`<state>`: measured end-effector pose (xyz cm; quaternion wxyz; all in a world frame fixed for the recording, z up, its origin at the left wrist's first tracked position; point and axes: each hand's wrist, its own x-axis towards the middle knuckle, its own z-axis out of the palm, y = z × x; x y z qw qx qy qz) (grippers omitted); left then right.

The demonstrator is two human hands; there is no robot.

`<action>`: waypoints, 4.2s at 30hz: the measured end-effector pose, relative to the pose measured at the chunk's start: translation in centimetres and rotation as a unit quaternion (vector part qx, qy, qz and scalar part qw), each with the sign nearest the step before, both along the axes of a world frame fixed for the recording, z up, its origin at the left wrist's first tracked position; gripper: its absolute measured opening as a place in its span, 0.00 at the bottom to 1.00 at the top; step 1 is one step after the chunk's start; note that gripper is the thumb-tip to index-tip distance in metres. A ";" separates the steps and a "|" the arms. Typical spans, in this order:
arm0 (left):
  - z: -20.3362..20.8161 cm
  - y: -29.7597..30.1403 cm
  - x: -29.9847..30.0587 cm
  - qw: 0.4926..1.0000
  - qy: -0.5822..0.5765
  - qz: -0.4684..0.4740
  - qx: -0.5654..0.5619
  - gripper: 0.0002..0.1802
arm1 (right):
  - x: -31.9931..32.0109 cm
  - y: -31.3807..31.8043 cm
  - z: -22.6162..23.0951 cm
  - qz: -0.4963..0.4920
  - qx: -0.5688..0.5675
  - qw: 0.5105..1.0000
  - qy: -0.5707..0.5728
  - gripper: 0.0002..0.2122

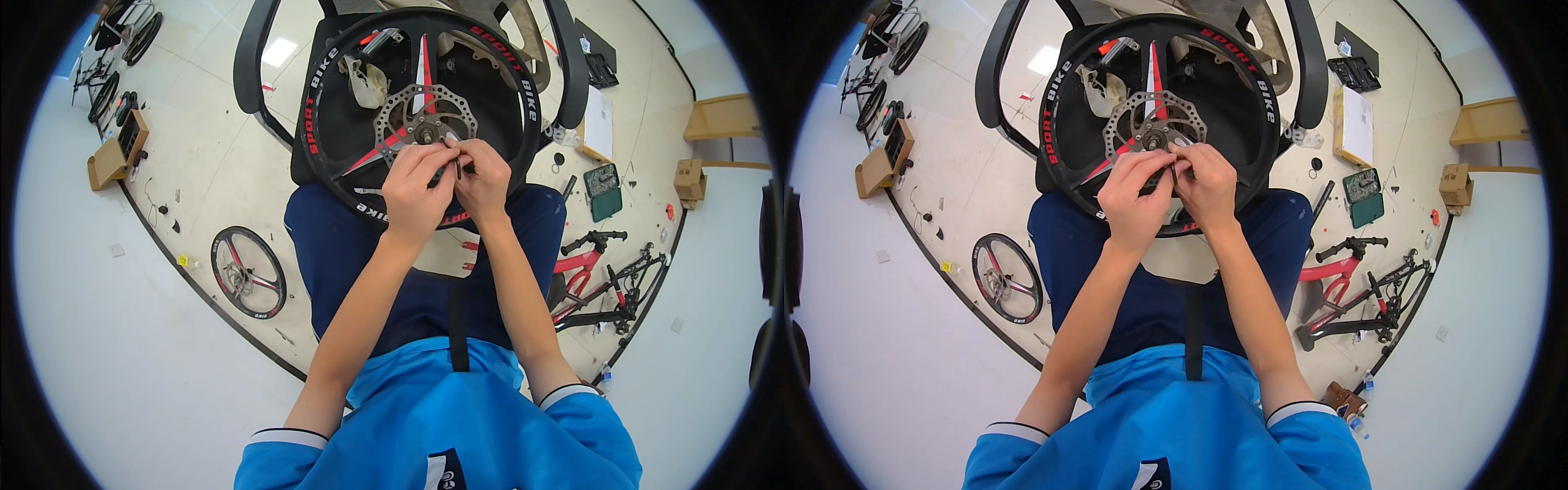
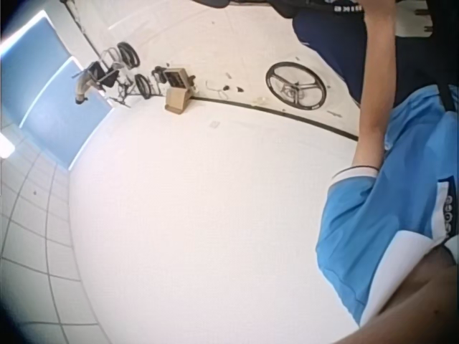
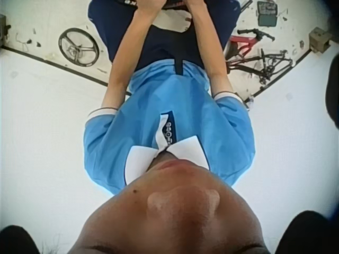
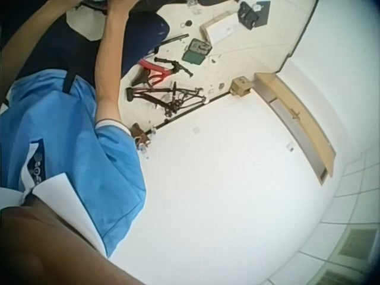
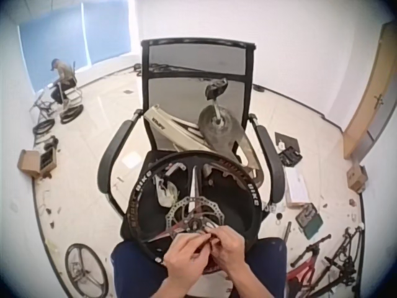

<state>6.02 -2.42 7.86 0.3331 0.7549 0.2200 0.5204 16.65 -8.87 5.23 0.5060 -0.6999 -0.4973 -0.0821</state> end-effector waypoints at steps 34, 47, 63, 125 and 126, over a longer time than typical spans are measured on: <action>4.6 -1.5 -2.5 0.946 0.304 -0.018 0.109 0.08 | -2.1 1.0 -0.8 -0.010 0.097 0.992 0.080 0.12; 3.8 -3.2 -4.9 0.961 0.265 -0.043 0.065 0.05 | -4.3 -1.0 -1.3 -0.057 0.110 0.988 0.096 0.09; 2.1 -4.1 -5.4 0.974 0.215 -0.021 -0.074 0.05 | -5.3 -1.1 -1.7 -0.046 0.070 0.991 0.101 0.09; 0.9 0.2 -8.2 0.983 0.153 -0.064 0.084 0.12 | -5.8 0.9 -1.2 0.001 0.047 0.999 0.015 0.11; 0.9 0.2 -8.2 0.984 0.146 -0.062 0.077 0.12 | -5.8 0.9 -1.2 0.003 0.043 0.999 0.017 0.12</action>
